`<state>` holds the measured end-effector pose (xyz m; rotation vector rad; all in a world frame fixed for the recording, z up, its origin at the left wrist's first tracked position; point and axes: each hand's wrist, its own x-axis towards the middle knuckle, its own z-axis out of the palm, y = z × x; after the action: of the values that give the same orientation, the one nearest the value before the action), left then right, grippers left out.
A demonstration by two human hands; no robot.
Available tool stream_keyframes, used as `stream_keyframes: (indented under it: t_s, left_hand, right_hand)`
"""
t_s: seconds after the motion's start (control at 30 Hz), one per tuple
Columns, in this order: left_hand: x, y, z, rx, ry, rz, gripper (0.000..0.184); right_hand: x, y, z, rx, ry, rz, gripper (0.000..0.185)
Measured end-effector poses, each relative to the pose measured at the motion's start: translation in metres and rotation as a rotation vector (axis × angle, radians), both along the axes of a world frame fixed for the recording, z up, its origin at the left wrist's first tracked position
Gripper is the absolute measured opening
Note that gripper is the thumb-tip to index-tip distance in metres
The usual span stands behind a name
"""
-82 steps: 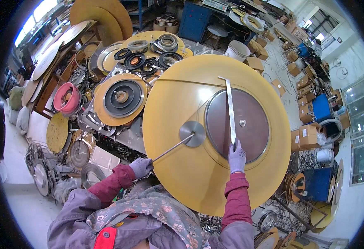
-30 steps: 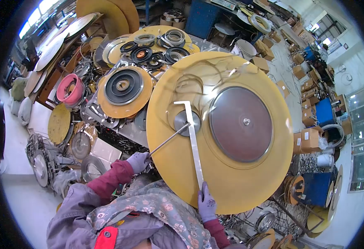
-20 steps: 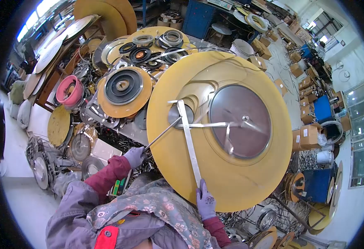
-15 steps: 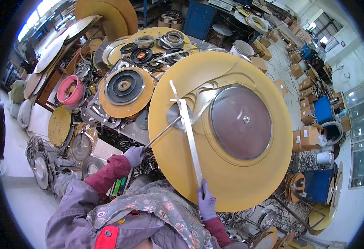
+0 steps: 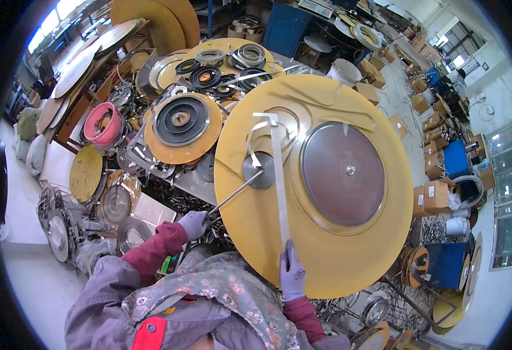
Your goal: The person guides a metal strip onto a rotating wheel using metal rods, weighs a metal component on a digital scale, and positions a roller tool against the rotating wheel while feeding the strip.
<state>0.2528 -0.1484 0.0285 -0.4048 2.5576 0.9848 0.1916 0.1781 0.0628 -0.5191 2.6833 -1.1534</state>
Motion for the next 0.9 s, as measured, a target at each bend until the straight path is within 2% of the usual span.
stream_keyframes:
  t_s: [0.1, 0.2, 0.27, 0.4, 0.5, 0.6, 0.67, 0.73, 0.8, 0.87, 0.9]
  left_hand:
    - [0.004, -0.002, -0.001, -0.019, 0.023, 0.000, 0.020]
    - [0.005, 0.001, 0.005, 0.005, -0.008, 0.018, 0.019]
    - [0.002, -0.001, 0.015, 0.042, -0.028, 0.033, 0.019]
    - [0.004, -0.002, -0.006, -0.033, 0.039, 0.002, 0.019]
    - [-0.001, -0.002, 0.009, 0.040, -0.051, 0.037, 0.020]
    - [0.001, -0.002, -0.009, -0.003, 0.035, 0.004, 0.021]
    - [-0.002, -0.001, -0.009, 0.000, 0.057, 0.001, 0.022]
    - [-0.009, 0.003, -0.008, 0.012, 0.063, 0.006, 0.023]
    - [-0.016, 0.006, -0.005, 0.023, 0.049, 0.026, 0.024]
    - [-0.023, 0.010, -0.007, 0.024, 0.060, 0.001, 0.024]
    - [-0.026, 0.013, -0.013, 0.023, 0.070, 0.010, 0.024]
  right_hand:
    - [0.003, 0.002, 0.000, 0.261, 0.065, 0.106, 0.041]
    - [0.001, -0.007, 0.020, 0.039, -0.009, 0.010, 0.040]
    - [0.006, 0.007, -0.007, 0.129, 0.008, 0.052, 0.041]
    - [0.001, 0.002, 0.010, 0.092, -0.093, 0.032, 0.041]
    - [-0.006, -0.001, 0.028, -0.093, -0.120, -0.101, 0.041]
    - [-0.025, 0.021, 0.021, -0.138, 0.075, -0.280, 0.040]
    - [-0.043, 0.045, 0.027, -0.293, -0.128, -0.532, 0.040]
    - [-0.055, 0.063, 0.033, -0.343, -0.177, -0.659, 0.041]
    - [-0.062, 0.072, 0.036, -0.298, -0.074, -0.651, 0.041]
    - [-0.067, 0.068, 0.033, -0.118, 0.159, -0.385, 0.041]
    - [-0.060, 0.044, 0.057, -0.035, 0.126, -0.278, 0.042]
